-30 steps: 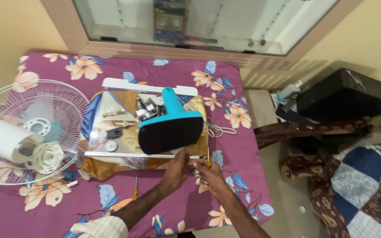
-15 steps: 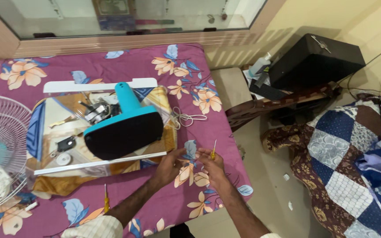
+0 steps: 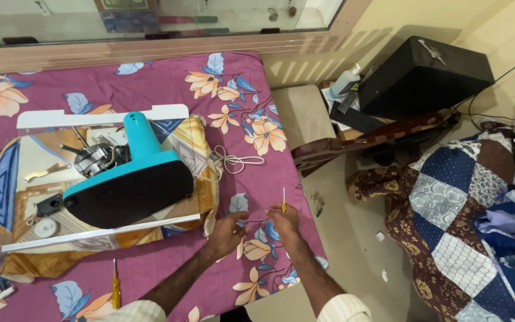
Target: The person uses a screwdriver to remove screws from the teal fan base and then wipes the motor assembly with a white cloth. The fan cage and blades remain disassembled on the bed during the process.
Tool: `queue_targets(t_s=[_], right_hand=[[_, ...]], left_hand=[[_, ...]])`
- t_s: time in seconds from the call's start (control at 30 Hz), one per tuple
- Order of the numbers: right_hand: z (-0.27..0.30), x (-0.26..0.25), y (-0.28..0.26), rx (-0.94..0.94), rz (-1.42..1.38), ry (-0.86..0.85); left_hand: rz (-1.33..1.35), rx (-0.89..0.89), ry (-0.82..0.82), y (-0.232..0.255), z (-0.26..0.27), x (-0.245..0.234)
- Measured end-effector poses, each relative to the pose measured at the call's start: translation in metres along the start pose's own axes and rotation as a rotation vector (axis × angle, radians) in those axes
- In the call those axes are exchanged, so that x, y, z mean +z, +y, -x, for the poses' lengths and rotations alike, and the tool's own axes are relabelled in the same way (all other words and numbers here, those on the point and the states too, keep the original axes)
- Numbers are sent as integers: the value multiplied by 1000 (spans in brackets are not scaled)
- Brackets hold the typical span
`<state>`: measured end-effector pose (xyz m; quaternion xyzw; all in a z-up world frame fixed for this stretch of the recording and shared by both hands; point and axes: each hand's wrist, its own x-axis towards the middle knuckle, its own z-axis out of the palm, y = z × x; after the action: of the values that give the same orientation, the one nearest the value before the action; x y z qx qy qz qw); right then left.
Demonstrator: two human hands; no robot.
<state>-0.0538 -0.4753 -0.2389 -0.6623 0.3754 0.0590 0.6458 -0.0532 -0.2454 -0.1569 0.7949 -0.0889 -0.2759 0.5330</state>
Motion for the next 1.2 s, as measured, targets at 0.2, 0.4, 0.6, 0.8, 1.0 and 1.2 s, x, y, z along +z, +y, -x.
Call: queue_targets(t_s=[0.2,0.4,0.6,0.8,1.0,1.2], right_hand=[[-2,-35,28,38,191,96],[13,-47,27,60,192,-41],[33,-25,13,48,168,-198],[47,-6,4,-1,303,62],[51,18,8,-166,489,-74],[65,72,-5,-338,170,-236]], left_hand=[[45,6,54,-11,-6,-5],[45,8,27,-17,5,-13],[75,2,9,-15,21,-20],[36,4,33,-19,43,-37],[4,-44,85,-24,62,-58],[-33,-46,152,-17,95,-85]])
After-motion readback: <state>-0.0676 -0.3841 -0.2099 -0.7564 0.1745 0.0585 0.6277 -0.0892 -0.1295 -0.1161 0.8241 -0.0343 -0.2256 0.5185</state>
